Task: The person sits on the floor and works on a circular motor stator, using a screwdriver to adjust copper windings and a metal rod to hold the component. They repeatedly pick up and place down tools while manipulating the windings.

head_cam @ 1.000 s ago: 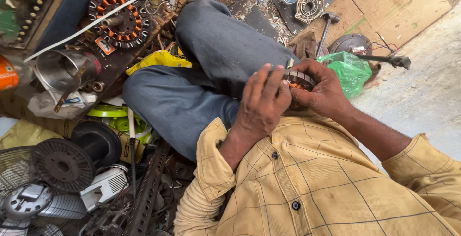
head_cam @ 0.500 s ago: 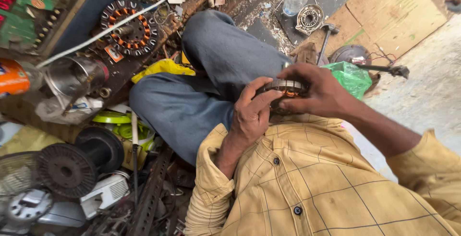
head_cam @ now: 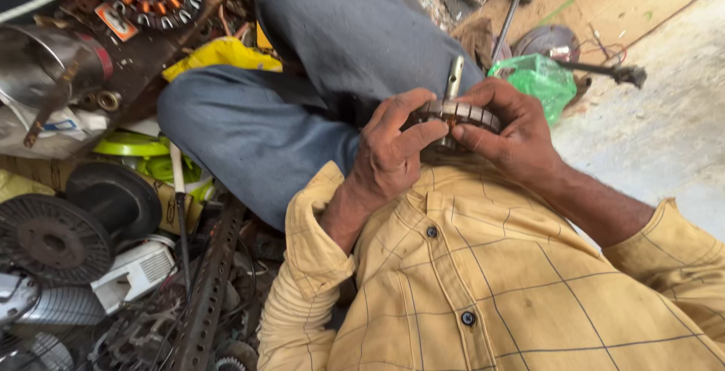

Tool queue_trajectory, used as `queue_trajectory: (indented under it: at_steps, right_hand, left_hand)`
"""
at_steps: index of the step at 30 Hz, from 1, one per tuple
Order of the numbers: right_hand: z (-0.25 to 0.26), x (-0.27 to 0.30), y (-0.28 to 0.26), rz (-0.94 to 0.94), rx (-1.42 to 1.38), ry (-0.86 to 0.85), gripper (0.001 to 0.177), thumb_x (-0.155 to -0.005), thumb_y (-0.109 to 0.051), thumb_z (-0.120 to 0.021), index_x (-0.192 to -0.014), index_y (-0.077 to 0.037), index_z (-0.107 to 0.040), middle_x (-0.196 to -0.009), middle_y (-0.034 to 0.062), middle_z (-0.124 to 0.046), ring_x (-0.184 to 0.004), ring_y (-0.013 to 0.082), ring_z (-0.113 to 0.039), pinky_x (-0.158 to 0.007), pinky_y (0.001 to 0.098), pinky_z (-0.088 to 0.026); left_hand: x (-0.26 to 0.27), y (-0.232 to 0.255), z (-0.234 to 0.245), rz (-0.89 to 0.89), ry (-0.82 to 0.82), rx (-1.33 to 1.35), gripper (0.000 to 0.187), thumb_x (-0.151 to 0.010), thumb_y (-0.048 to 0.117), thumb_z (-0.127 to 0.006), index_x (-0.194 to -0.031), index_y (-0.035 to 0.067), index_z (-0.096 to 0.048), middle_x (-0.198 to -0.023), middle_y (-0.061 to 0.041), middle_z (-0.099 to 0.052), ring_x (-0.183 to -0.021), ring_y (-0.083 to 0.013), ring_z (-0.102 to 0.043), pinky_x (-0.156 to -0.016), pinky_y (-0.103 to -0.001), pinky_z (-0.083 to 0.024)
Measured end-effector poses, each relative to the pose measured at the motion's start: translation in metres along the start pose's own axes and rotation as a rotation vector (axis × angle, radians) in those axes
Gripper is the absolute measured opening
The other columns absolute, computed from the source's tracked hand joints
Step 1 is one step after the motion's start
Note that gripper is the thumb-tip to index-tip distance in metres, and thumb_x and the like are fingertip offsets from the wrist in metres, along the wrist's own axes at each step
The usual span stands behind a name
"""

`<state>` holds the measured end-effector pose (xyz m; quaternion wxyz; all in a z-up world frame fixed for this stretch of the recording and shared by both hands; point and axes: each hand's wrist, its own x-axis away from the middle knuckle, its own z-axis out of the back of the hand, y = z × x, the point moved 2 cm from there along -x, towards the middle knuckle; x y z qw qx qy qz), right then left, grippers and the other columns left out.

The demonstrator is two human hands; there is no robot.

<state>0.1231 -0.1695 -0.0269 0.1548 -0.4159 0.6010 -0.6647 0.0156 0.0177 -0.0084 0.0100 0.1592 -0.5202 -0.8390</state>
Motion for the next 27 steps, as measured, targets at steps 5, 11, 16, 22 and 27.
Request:
queue_trajectory:
  at_steps: [5,11,16,22,27]
  right_hand:
    - [-0.002,-0.002,0.0,0.034,-0.011,0.034,0.023,-0.091,-0.009,-0.079,-0.109,-0.005,-0.066,-0.104,-0.0009,-0.064,-0.086,0.0032,-0.056,-0.074,0.02,-0.048]
    - [0.0,-0.003,0.0,0.057,-0.065,0.012,0.022,-0.091,-0.008,-0.078,-0.11,-0.004,-0.067,-0.109,0.0017,-0.063,-0.093,0.0071,-0.06,-0.08,0.0222,-0.051]
    - [0.005,-0.001,0.013,-0.011,-0.26,0.022,0.025,-0.09,-0.007,-0.079,-0.111,-0.003,-0.067,-0.111,0.0025,-0.064,-0.095,0.0078,-0.061,-0.082,0.0229,-0.052]
    - [0.005,-0.003,0.006,-0.023,-0.215,0.019,0.022,-0.09,-0.006,-0.077,-0.109,-0.003,-0.068,-0.11,0.0024,-0.063,-0.093,0.0075,-0.061,-0.078,0.0225,-0.053]
    - [0.003,-0.002,0.002,-0.009,-0.205,0.017,0.024,-0.091,-0.006,-0.077,-0.113,-0.003,-0.068,-0.111,0.0027,-0.062,-0.092,0.0068,-0.061,-0.078,0.0215,-0.053]
  left_hand:
    - [-0.005,0.004,0.003,-0.036,0.001,-0.059,0.028,-0.092,-0.007,-0.061,-0.114,0.009,-0.069,-0.131,-0.02,-0.061,-0.117,-0.0376,-0.066,-0.099,-0.042,-0.059]
    - [-0.005,0.013,0.012,0.115,0.055,0.121,0.029,-0.092,-0.009,-0.064,-0.112,0.011,-0.072,-0.133,-0.015,-0.065,-0.117,-0.0294,-0.069,-0.096,-0.035,-0.059]
    - [0.003,0.014,0.009,0.292,0.176,0.221,0.021,-0.097,-0.005,-0.068,-0.111,0.01,-0.071,-0.134,-0.013,-0.065,-0.117,-0.0206,-0.068,-0.101,-0.032,-0.059]
    - [-0.01,0.02,0.022,0.239,0.158,0.117,0.023,-0.094,-0.003,-0.07,-0.113,0.009,-0.072,-0.134,-0.013,-0.065,-0.123,-0.0256,-0.066,-0.105,-0.036,-0.056]
    - [-0.013,0.033,0.013,0.211,0.039,-0.006,0.021,-0.093,0.002,-0.069,-0.114,0.006,-0.071,-0.141,-0.017,-0.059,-0.134,-0.0335,-0.058,-0.113,-0.043,-0.049]
